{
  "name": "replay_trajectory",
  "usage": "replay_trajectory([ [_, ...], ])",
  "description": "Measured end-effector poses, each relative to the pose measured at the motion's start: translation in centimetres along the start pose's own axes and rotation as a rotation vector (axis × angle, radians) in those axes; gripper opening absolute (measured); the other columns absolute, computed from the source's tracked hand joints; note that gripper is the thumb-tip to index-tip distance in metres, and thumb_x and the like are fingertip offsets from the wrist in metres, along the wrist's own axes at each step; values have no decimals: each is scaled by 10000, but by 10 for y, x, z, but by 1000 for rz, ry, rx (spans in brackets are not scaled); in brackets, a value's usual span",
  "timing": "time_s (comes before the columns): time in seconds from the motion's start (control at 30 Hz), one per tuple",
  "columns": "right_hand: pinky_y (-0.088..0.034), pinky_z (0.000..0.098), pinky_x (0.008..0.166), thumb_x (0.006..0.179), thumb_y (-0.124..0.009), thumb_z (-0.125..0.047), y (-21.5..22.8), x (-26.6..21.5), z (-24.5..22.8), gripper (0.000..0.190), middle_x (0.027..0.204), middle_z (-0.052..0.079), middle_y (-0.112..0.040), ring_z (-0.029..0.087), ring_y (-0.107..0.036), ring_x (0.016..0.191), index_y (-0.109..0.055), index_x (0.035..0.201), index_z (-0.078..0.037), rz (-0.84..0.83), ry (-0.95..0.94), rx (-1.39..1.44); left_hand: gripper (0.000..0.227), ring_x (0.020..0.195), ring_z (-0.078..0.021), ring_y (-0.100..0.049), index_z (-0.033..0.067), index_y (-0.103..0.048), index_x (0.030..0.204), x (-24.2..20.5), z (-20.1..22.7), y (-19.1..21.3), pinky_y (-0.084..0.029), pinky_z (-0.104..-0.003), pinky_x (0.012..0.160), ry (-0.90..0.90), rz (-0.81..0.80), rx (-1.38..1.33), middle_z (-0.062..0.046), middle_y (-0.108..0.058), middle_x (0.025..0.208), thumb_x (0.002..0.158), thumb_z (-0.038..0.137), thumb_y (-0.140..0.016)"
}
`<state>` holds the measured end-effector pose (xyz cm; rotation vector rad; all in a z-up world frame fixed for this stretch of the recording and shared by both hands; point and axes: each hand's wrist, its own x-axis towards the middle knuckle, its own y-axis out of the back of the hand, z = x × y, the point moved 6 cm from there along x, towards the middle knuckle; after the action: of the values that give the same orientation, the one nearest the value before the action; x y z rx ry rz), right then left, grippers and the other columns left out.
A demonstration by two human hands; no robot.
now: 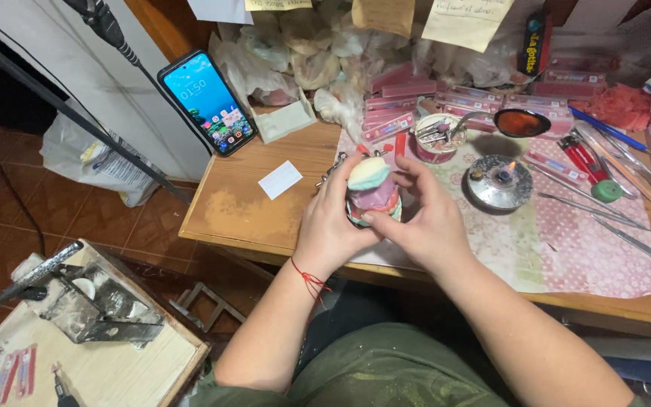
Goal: The person writes on a small piece of paper with a pencil, then picks up a dental mold and manipulates it with their hands. They also handle a pink putty-like material, kneading it briefly before placing it back on the table.
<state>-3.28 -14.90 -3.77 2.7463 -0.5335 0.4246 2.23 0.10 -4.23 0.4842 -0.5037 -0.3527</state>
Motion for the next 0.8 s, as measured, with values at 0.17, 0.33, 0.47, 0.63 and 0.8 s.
replay_trajectory([
  [0.17, -499, 439, 1050, 673, -955, -136, 14, -4, 0, 869, 1274, 179, -648, 291, -638, 1177, -517, 1417, -33, 78, 49, 80, 1160, 1403, -428, -495, 163, -341, 1572, 0, -2, 3, -376, -550, 1181, 72, -16, -68, -211, -519, 1512, 580, 391, -897],
  [0.33, -561, 352, 937, 725, -886, -41, 45, -22, 14, 889, 1302, 119, -569, 211, -588, 1152, -409, 1476, -18, 99, -28, 100, 1282, 1383, -390, -539, 183, -322, 1602, 9, -1, 22, -421, -465, 1170, 192, 18, -215, -226, -559, 1475, 508, 421, -946],
  [0.47, -495, 361, 927, 754, -843, -273, 51, -40, 12, 820, 1364, 129, -644, 238, -642, 1088, -486, 1456, -43, 9, -10, -495, 1219, 682, -71, -473, 223, -257, 1595, 19, -13, 21, -448, -227, 652, 340, -41, -306, -39, -677, 1254, 572, 273, -918],
  [0.63, -485, 451, 971, 765, -825, -321, 51, -49, 23, 755, 1333, 148, -671, 331, -651, 1155, -575, 1402, -1, -34, 101, -663, 1284, 895, -101, -613, 197, -216, 1609, 23, -31, 12, -511, -238, 731, 365, -4, -498, -105, -629, 1292, 539, 207, -925],
  [0.8, -472, 499, 1000, 805, -796, -328, 44, -53, 24, 740, 1200, 179, -698, 415, -601, 1099, -597, 1429, 15, -48, 170, -804, 1310, 855, -96, -686, 159, -89, 1638, 9, -35, 17, -567, -250, 857, 364, 0, -540, -144, -516, 1404, 602, 237, -888],
])
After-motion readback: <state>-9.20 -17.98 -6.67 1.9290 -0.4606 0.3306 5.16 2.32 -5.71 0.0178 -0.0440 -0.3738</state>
